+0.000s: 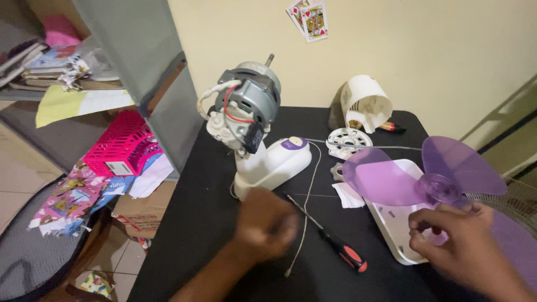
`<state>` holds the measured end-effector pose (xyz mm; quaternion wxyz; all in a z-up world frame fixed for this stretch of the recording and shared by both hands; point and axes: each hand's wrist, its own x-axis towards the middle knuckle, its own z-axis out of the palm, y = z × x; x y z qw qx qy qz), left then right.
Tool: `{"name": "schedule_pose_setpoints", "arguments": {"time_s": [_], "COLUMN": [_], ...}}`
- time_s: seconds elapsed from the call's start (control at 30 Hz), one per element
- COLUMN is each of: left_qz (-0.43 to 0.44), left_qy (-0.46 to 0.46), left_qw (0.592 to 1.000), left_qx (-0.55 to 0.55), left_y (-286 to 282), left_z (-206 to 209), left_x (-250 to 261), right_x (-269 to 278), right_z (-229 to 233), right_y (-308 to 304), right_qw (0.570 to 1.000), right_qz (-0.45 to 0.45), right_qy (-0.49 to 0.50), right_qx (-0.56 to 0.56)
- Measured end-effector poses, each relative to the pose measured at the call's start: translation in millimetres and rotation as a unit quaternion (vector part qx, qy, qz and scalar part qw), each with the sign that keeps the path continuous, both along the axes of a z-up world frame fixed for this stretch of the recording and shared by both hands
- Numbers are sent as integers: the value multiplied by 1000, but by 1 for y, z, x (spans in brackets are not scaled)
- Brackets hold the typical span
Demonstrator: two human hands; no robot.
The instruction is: The person works on a small electric fan at a table, using a screwdriver to unscrew and remove the motor housing from the fan base, handling the motor, wiring, blade assembly and guard parts. They reposition the motor, manipulate its wires and continue driving screws with the screwdriver.
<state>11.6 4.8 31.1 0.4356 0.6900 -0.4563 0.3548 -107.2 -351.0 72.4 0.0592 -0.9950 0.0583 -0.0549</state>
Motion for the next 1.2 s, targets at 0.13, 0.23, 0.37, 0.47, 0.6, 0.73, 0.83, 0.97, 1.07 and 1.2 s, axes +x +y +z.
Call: {"name": "schedule_pose_setpoints", "arguments": {"time_s": [0.13, 0.23, 0.37, 0.47, 0.6, 0.73, 0.83, 0.97, 1.07, 1.2], "left_qz": [131, 36, -98, -246, -252, -262, -212, -54, -51, -17], "left_qy": [124, 139, 190, 250, 282, 288, 241, 149, 168, 138], "left_qw": [969, 973, 964, 916, 898, 893, 924, 975, 971, 977], "left_qx": [-167, -181, -161, -195, -225, -225, -206, -153, -164, -162], "left_y": [51, 69, 63, 50, 41, 37, 33, 32, 28, 24], "left_z": [8, 34, 68, 84, 94, 95, 93, 92, 92, 93], "left_x": [25, 53, 67, 70, 70, 72, 73, 70, 69, 64], "right_x": [1, 13, 35, 56, 89, 115, 121, 122, 122, 121], "right_z": [-1, 10, 41, 67, 92, 107, 112, 118, 125, 133], "right_y": [1, 25, 80, 117, 162, 190, 200, 204, 199, 196], "right_qw": [944, 924, 903, 887, 829, 773, 762, 749, 789, 811], "right_qz": [215, 251, 264, 263, 243, 253, 291, 340, 343, 360], "right_qy": [-204, -213, -245, -277, -296, -297, -323, -339, -348, -354], "right_qx": [145, 195, 234, 258, 407, 501, 481, 456, 373, 295]}}
